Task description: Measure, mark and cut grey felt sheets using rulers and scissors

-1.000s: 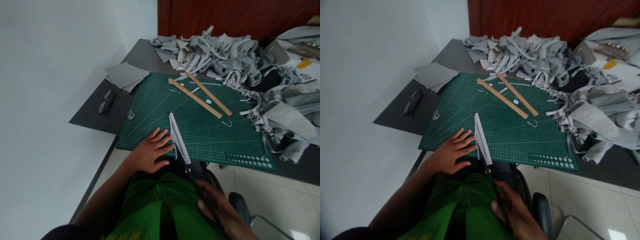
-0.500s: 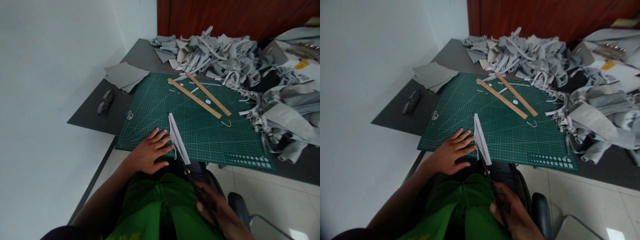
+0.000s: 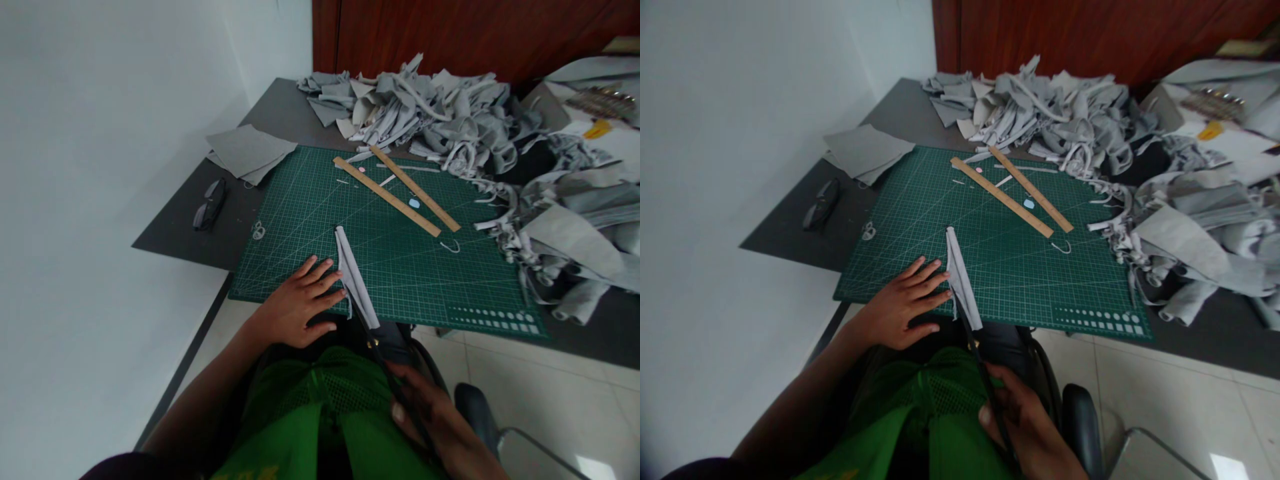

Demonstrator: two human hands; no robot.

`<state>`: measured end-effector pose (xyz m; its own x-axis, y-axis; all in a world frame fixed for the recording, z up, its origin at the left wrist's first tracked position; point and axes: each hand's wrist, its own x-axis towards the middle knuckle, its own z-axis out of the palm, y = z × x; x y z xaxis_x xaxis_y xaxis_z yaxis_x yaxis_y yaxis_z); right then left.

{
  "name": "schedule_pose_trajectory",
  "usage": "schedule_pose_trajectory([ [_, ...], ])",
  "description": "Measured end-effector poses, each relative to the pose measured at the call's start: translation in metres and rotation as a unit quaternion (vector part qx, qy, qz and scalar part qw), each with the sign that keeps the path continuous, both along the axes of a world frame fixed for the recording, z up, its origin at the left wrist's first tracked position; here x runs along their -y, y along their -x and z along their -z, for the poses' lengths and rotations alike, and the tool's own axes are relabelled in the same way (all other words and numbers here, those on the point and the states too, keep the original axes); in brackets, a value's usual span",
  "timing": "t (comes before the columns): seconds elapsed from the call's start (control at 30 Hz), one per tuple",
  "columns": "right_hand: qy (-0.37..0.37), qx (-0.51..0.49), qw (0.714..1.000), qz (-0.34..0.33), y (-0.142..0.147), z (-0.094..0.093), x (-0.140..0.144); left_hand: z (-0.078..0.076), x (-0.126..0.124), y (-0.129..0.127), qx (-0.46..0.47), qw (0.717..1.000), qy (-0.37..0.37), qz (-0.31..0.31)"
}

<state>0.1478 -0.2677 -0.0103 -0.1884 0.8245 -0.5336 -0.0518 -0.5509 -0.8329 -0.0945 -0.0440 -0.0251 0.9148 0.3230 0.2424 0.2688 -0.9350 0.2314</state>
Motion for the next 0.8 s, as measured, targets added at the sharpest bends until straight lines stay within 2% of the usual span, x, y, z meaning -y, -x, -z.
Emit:
schedule_pose_trajectory([
  [0.17,0.015,-0.004,0.999,-0.031,0.0,-0.004,-0.007,-0.001,0.0,0.0,0.001,1.0,-0.006,0.0],
  [0.3,0.038,-0.034,0.999,-0.004,0.005,-0.008,-0.005,-0.002,0.001,0.0,-0.002,1.0,-0.004,-0.001],
  [0.53,0.064,0.0,0.995,0.081,0.002,-0.008,0.003,0.001,0.001,0.001,-0.007,1.0,-0.014,-0.001],
  [0.8,0.059,0.038,0.996,0.059,0.002,-0.016,-0.01,0.007,0.005,0.001,0.014,0.998,-0.054,-0.007],
])
